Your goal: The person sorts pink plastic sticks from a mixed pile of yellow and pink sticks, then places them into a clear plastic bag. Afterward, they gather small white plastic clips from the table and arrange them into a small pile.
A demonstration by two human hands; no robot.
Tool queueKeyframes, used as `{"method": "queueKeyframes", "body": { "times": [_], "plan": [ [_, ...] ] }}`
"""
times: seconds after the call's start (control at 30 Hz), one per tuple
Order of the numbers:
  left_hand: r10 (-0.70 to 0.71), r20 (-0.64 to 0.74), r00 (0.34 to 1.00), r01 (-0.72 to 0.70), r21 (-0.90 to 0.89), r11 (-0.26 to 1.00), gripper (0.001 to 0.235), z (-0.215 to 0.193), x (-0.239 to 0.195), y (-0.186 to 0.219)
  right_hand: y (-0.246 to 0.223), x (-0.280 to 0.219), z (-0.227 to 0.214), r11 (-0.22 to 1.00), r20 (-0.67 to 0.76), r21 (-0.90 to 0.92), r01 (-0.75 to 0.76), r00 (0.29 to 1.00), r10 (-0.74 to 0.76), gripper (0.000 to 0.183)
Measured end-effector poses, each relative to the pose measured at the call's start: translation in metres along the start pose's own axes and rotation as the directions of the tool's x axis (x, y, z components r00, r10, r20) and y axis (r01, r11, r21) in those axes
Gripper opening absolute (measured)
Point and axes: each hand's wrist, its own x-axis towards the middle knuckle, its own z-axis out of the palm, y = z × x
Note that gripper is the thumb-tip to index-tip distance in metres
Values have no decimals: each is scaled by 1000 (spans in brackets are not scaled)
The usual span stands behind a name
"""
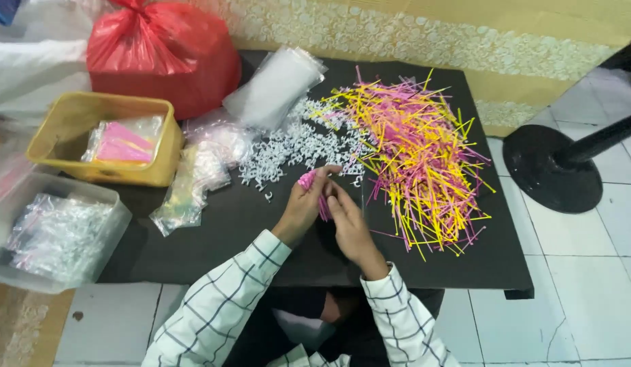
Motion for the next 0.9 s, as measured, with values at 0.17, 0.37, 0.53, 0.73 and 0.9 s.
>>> {"method": "queueKeyframes", "body": {
  "times": [0.17,0.37,0.53,0.73,0.9],
  "plan": [
    [-179,83,980,175,53,983,48,-11,-9,4,2,-11,14,988,68,-127,-89,993,98,37],
    [-423,146,894,431,-32,902,41,-29,-6,-33,27,-11,13,901,204,168,-400,908,365,49],
    [-459,282,843,508,-132,851,39,-38,-3,-36,16,-10,14,821,278,293,-490,865,417,41],
    [-554,166,816,570,-74,818,30,-31,-7,-9,-8,-7,19,805,209,277,-525,851,482,34],
    [-440,-121,890,456,200,867,55,-36,-19,-27,8,-3,17,849,98,-4,-528,845,526,35]
  ]
}}
